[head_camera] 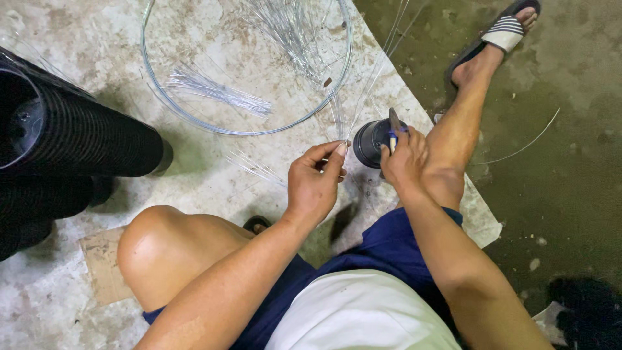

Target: The person sits on the floor and uses pliers to cut thin metal wires into short segments. They repeatedly pick up wire strands, cut them, and place the cut pieces into a nearby glass bowl.

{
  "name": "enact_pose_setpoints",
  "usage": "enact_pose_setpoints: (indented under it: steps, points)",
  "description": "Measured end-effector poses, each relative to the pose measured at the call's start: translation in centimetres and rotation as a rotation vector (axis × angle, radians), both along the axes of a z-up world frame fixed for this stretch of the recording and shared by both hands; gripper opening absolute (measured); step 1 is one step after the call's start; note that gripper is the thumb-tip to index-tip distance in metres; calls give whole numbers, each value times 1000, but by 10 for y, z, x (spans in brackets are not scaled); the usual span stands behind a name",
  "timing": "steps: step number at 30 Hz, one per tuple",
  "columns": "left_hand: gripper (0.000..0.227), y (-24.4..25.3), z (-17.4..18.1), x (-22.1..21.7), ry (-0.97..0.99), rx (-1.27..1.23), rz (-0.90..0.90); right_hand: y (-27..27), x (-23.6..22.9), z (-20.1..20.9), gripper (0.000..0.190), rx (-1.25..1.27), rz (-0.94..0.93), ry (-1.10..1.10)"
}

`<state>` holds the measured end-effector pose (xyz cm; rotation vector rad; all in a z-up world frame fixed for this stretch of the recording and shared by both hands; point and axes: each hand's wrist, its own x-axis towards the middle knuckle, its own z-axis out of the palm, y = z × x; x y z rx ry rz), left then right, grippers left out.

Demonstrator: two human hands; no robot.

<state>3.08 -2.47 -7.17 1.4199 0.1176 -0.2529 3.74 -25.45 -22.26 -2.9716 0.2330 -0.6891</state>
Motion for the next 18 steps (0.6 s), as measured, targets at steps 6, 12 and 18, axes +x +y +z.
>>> enact_pose_setpoints:
  steps: [6, 12, 18]
  points:
    - [19, 3, 16, -11, -323, 225, 60, 52, -40, 90, 23, 1425, 412, 160]
    - [21, -4, 22, -22, -327, 232, 59, 84, -47, 125, 10, 1539, 385, 75]
    - [22, -3, 17, -29, -326, 156, 41, 78, -53, 129, 10, 1516, 448, 182]
